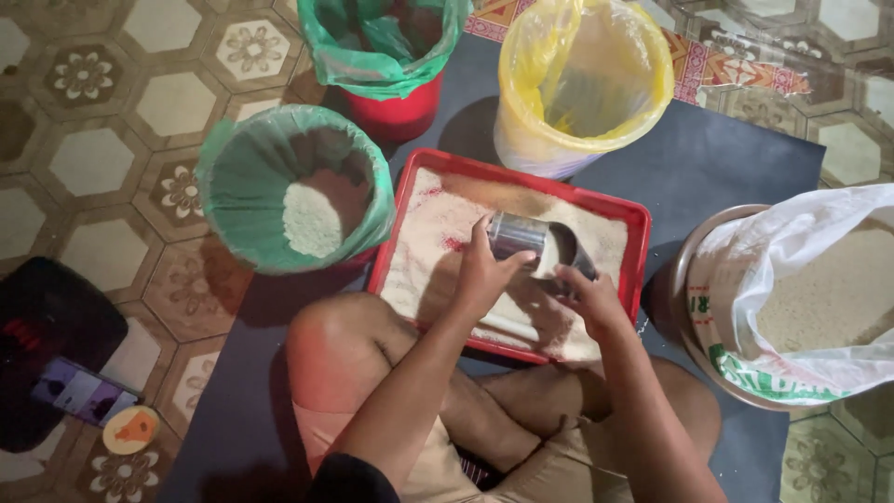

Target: The person sitting on the floor uses cups to scoop rice from a central tray and distribute it into several surrounding bags and buckets.

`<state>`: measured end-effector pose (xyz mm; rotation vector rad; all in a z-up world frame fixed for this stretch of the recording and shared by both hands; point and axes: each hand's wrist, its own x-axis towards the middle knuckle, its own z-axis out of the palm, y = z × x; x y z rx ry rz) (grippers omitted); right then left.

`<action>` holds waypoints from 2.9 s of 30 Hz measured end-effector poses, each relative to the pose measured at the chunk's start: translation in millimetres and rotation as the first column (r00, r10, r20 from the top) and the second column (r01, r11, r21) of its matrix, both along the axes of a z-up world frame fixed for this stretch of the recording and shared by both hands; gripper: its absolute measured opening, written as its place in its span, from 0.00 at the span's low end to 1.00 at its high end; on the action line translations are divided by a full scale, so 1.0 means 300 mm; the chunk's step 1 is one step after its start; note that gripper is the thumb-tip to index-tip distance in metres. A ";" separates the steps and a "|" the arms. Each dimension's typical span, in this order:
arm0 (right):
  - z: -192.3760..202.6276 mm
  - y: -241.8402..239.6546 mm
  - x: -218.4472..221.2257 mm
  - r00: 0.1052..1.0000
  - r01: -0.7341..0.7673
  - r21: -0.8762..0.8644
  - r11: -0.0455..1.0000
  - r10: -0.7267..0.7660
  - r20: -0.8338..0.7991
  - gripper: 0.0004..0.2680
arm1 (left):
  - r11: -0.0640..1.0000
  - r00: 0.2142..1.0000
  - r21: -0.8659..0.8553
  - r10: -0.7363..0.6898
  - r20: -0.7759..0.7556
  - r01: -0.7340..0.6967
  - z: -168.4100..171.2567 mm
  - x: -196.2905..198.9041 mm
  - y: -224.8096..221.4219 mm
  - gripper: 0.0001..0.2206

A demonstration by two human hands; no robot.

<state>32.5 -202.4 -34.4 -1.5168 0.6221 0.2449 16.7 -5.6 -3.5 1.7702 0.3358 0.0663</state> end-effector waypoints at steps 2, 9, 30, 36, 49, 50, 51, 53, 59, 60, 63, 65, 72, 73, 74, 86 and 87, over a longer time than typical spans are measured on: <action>0.041 -0.004 -0.034 0.998 0.059 0.089 0.994 -0.058 -0.017 0.29 | 0.994 0.989 0.096 0.037 0.145 -0.052 -0.092 0.011 -0.022 0.37; 0.151 -0.009 -0.116 0.968 0.251 0.305 0.919 -0.247 -0.054 0.27 | 0.813 0.951 0.582 -0.171 0.257 -0.011 -0.131 -0.007 0.132 0.13; -0.030 -0.080 -0.067 0.873 0.228 0.285 0.931 -0.325 0.364 0.37 | 0.373 0.737 0.719 -0.613 -0.284 0.587 0.127 -0.075 -0.015 0.14; -0.022 -0.053 -0.084 0.841 0.263 0.178 0.948 -0.316 0.439 0.43 | 0.469 0.794 0.825 -0.607 0.041 0.316 0.086 -0.092 0.012 0.21; 0.036 0.020 -0.107 0.729 0.245 -0.054 0.968 -0.147 0.669 0.50 | 0.403 0.724 0.668 -0.619 -0.304 0.626 -0.120 -0.134 0.157 0.20; 0.039 0.018 -0.109 0.723 0.244 -0.071 0.967 -0.132 0.678 0.50 | 0.398 0.710 0.644 -0.617 -0.338 0.653 -0.112 -0.128 0.145 0.21; 0.044 0.020 -0.105 0.717 0.239 -0.087 0.967 -0.115 0.688 0.50 | 0.396 0.698 0.621 -0.613 -0.370 0.677 -0.102 -0.119 0.135 0.22; 0.063 0.031 -0.108 0.704 0.243 -0.101 0.965 -0.104 0.702 0.50 | 0.401 0.709 0.629 -0.602 -0.368 0.666 -0.152 -0.112 0.158 0.22; 0.038 0.033 -0.095 0.667 0.263 -0.135 0.955 -0.079 0.740 0.51 | 0.400 0.703 0.631 -0.621 -0.347 0.665 -0.098 -0.120 0.156 0.20; 0.032 0.032 -0.094 0.659 0.265 -0.136 0.955 -0.077 0.748 0.51 | 0.368 0.692 0.650 -0.632 -0.350 0.665 -0.094 -0.122 0.156 0.21; 0.028 0.030 -0.098 0.643 0.273 -0.151 0.950 -0.063 0.763 0.51 | 0.306 0.678 0.694 -0.647 -0.350 0.651 -0.279 -0.092 0.174 0.20; 0.025 0.029 -0.097 0.631 0.273 -0.150 0.950 -0.060 0.773 0.52 | 0.307 0.683 0.702 -0.644 -0.344 0.643 -0.308 -0.090 0.172 0.19; 0.029 0.027 -0.110 0.637 0.283 -0.202 0.938 -0.026 0.771 0.53 | 0.309 0.689 0.694 -0.625 -0.367 0.650 -0.296 -0.098 0.164 0.18; 0.030 0.024 -0.109 0.635 0.283 -0.201 0.938 -0.026 0.772 0.53 | 0.309 0.690 0.695 -0.624 -0.366 0.649 -0.199 -0.109 0.154 0.18; 0.032 0.020 -0.107 0.642 0.274 -0.193 0.942 -0.030 0.766 0.53 | 0.396 0.725 0.645 -0.571 -0.384 0.654 -0.102 -0.120 0.143 0.22; 0.067 -0.059 -0.111 0.823 0.129 -0.213 0.969 0.016 0.568 0.43 | 0.548 0.714 0.737 -0.688 0.129 0.395 0.252 0.017 -0.045 0.56; 0.076 -0.066 -0.111 0.838 0.092 -0.223 0.970 0.045 0.543 0.42 | 0.508 0.680 0.768 -0.721 0.132 0.390 0.234 0.045 -0.072 0.60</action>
